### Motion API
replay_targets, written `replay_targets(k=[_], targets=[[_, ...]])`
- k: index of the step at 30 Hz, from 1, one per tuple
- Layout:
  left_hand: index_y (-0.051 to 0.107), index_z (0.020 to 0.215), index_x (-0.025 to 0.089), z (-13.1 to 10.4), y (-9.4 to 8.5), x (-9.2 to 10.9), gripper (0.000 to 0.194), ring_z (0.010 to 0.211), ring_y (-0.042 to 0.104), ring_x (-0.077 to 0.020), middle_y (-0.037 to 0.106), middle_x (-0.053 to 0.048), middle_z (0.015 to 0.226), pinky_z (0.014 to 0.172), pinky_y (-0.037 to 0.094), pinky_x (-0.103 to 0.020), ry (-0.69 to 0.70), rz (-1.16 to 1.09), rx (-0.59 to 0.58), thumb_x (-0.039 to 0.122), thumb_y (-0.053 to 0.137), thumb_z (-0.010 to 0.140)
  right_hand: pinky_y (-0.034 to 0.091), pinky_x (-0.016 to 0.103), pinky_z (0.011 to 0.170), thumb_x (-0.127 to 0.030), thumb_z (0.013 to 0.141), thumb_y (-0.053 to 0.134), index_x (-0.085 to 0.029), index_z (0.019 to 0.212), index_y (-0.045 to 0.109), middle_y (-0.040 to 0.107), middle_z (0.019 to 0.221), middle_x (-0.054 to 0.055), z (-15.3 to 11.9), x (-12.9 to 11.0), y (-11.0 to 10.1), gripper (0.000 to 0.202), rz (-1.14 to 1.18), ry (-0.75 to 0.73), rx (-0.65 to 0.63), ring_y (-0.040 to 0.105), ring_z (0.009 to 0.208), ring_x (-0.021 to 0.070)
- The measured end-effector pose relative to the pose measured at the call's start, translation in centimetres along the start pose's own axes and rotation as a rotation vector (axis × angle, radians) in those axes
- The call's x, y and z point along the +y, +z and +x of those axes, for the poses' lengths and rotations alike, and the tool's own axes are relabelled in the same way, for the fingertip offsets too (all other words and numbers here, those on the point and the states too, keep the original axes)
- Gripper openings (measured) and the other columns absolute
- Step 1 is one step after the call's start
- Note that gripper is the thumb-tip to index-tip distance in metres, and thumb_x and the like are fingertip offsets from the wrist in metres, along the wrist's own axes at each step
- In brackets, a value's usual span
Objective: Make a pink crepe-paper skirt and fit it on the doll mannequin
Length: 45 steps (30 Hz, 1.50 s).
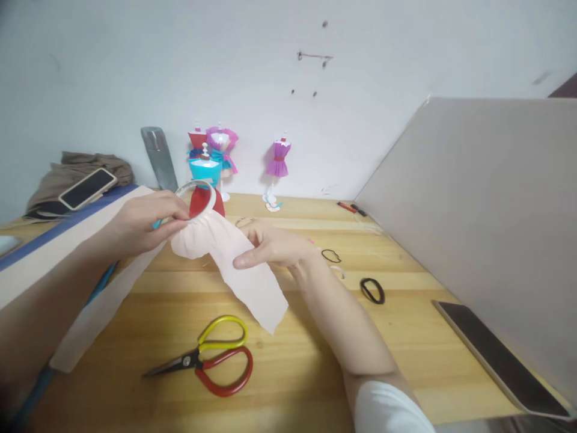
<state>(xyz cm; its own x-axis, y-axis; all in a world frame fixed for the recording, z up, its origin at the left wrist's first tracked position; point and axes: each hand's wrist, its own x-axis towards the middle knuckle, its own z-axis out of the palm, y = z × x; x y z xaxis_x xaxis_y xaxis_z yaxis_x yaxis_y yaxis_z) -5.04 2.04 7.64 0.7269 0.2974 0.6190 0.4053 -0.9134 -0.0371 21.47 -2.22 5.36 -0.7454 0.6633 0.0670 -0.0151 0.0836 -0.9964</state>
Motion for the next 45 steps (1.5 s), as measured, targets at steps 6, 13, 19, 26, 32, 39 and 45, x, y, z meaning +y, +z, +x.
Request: replay_targets(k=[6, 13, 19, 26, 32, 39, 45], targets=[[0.063, 0.079, 0.017, 0.0, 0.1, 0.2, 0.025, 0.08, 0.062, -0.0202, 0.068, -0.007, 0.079, 0.071, 0.047, -0.031, 0.096, 0.266, 0.02, 0.023, 0.046, 0.096, 0.05, 0.015, 0.051, -0.034, 0.066, 0.085, -0.009, 0.069, 0.069, 0.067, 0.066, 0.001, 0.4, 0.4, 0.0, 0.03, 0.157, -0.03, 0.01, 0.061, 0.055, 0.0077], [0.061, 0.072, 0.019, 0.0, 0.3, 0.3, 0.028, 0.079, 0.062, -0.0202, 0.068, -0.006, 0.075, 0.07, 0.047, -0.033, 0.163, 0.444, 0.043, 0.016, 0.046, 0.095, 0.056, 0.018, 0.053, -0.031, 0.059, 0.089, -0.009, 0.076, 0.07, 0.071, 0.063, 0.002, 0.6, 0.6, 0.1, 0.034, 0.358, 0.097, 0.044, 0.065, 0.05, 0.0108], [0.061, 0.072, 0.02, 0.0, 0.3, 0.3, 0.028, 0.081, 0.062, -0.0212, 0.068, -0.006, 0.077, 0.073, 0.047, -0.035, 0.084, 0.337, 0.043, 0.018, 0.045, 0.095, 0.054, 0.019, 0.05, -0.031, 0.055, 0.09, -0.01, 0.075, 0.071, 0.071, 0.064, 0.002, 0.8, 0.7, 0.3, 0.034, 0.34, 0.137, 0.068, 0.064, 0.051, 0.0112], [0.061, 0.078, 0.018, -0.2, -0.2, 0.1, 0.024, 0.078, 0.06, -0.0197, 0.067, -0.007, 0.079, 0.071, 0.045, -0.032, -0.037, 0.147, 0.026, 0.023, 0.046, 0.096, 0.047, 0.017, 0.048, -0.034, 0.061, 0.087, -0.009, 0.075, 0.069, 0.067, 0.062, 0.0, 1.1, 1.4, -0.2, 0.034, 0.15, 0.18, 0.065, 0.06, 0.051, 0.0087], [0.061, 0.078, 0.018, -0.2, -0.4, -0.2, 0.02, 0.077, 0.06, -0.0174, 0.067, -0.005, 0.08, 0.07, 0.044, -0.028, -0.085, 0.043, 0.005, 0.021, 0.05, 0.094, 0.046, 0.018, 0.053, -0.045, 0.065, 0.084, -0.011, 0.073, 0.07, 0.064, 0.069, 0.0, 0.8, 1.4, -1.1, 0.038, -0.009, 0.093, 0.053, 0.057, 0.061, 0.0091], [0.06, 0.08, 0.018, -0.6, -0.7, -1.0, 0.017, 0.078, 0.061, -0.0171, 0.066, -0.004, 0.079, 0.07, 0.044, -0.027, -0.105, -0.026, 0.035, 0.024, 0.052, 0.094, 0.046, 0.022, 0.06, -0.049, 0.067, 0.08, -0.012, 0.072, 0.067, 0.06, 0.064, -0.002, 0.8, 1.8, -2.2, 0.041, -0.181, 0.177, -0.045, 0.053, 0.062, 0.0102], [0.06, 0.08, 0.019, -0.6, -1.7, -0.7, 0.019, 0.081, 0.062, -0.0173, 0.066, -0.004, 0.08, 0.073, 0.046, -0.028, -0.072, -0.022, 0.012, 0.025, 0.051, 0.095, 0.049, 0.028, 0.075, -0.042, 0.075, 0.073, -0.013, 0.092, 0.071, 0.07, 0.088, 0.005, 0.0, 0.6, -3.0, 0.034, -0.471, 0.127, 0.157, 0.062, 0.081, 0.0164]])
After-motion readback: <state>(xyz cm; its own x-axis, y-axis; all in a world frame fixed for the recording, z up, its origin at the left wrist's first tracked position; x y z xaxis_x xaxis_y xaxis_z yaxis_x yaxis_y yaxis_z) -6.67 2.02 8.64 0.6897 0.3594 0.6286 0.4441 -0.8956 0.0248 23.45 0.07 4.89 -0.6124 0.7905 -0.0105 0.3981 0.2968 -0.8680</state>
